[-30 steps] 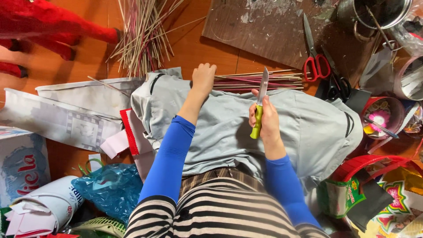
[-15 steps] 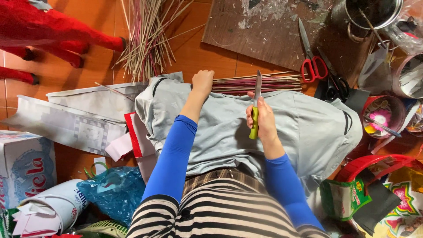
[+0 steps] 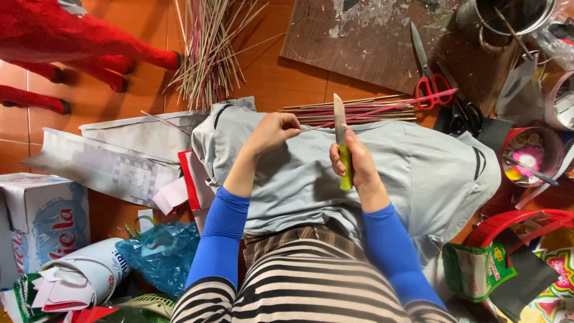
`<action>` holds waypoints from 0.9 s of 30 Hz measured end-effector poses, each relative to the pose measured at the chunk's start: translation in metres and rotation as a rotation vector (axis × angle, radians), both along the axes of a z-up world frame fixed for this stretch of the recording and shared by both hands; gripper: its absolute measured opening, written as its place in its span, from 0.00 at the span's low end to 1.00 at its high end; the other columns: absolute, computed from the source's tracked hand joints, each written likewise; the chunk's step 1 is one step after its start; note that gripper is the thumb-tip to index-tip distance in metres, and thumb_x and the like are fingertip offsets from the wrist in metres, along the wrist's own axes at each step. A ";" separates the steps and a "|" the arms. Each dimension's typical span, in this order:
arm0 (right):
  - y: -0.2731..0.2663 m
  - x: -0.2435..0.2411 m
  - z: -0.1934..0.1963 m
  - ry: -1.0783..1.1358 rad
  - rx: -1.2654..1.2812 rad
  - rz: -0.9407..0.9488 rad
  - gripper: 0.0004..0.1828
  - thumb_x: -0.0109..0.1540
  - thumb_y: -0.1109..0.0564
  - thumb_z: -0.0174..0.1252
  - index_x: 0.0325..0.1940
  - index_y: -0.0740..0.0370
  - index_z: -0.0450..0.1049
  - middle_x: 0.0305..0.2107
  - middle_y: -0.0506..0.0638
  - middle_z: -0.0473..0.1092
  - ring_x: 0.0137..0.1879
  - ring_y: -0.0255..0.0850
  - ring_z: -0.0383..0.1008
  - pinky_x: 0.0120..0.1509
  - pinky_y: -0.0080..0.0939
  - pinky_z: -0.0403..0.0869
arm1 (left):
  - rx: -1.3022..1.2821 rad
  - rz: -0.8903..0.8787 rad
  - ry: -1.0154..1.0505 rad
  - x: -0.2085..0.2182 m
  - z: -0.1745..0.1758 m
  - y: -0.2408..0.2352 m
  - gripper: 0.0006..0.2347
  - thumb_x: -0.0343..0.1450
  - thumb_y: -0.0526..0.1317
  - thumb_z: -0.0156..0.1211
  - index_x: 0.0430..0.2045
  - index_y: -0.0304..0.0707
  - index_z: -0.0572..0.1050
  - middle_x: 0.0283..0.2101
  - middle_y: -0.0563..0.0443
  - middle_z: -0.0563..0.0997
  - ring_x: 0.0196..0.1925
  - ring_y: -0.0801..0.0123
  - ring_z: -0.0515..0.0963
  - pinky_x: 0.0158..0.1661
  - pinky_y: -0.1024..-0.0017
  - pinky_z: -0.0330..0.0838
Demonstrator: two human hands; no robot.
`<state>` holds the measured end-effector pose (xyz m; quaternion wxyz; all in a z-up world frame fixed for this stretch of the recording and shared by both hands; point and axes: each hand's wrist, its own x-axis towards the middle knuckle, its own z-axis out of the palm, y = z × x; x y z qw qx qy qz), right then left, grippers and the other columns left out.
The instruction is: The person is shaving and preparing bamboo sticks using a knife while sitting on the floor.
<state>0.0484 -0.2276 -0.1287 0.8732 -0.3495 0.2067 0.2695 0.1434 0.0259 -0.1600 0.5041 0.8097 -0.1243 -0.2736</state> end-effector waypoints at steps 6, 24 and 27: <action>-0.016 -0.010 -0.030 -0.119 0.287 0.004 0.34 0.74 0.32 0.37 0.30 0.62 0.63 0.18 0.45 0.59 0.18 0.31 0.56 0.22 0.32 0.57 | -0.598 0.344 0.332 -0.014 0.007 -0.008 0.05 0.72 0.32 0.65 0.39 0.32 0.80 0.35 0.53 0.82 0.36 0.75 0.79 0.39 0.76 0.74; 0.011 -0.028 0.056 -0.348 0.141 0.015 0.31 0.75 0.44 0.41 0.79 0.63 0.55 0.30 0.53 0.67 0.26 0.35 0.61 0.29 0.34 0.64 | -0.234 0.313 -0.846 -0.040 0.139 -0.032 0.11 0.70 0.25 0.65 0.44 0.34 0.79 0.44 0.46 0.82 0.47 0.58 0.82 0.47 0.68 0.78; 0.013 -0.031 0.070 -0.380 0.133 0.008 0.30 0.75 0.46 0.43 0.78 0.62 0.56 0.30 0.53 0.67 0.26 0.35 0.62 0.29 0.32 0.64 | -0.200 0.268 -0.837 -0.047 0.137 -0.038 0.11 0.69 0.27 0.66 0.44 0.34 0.80 0.44 0.44 0.82 0.46 0.55 0.82 0.46 0.65 0.78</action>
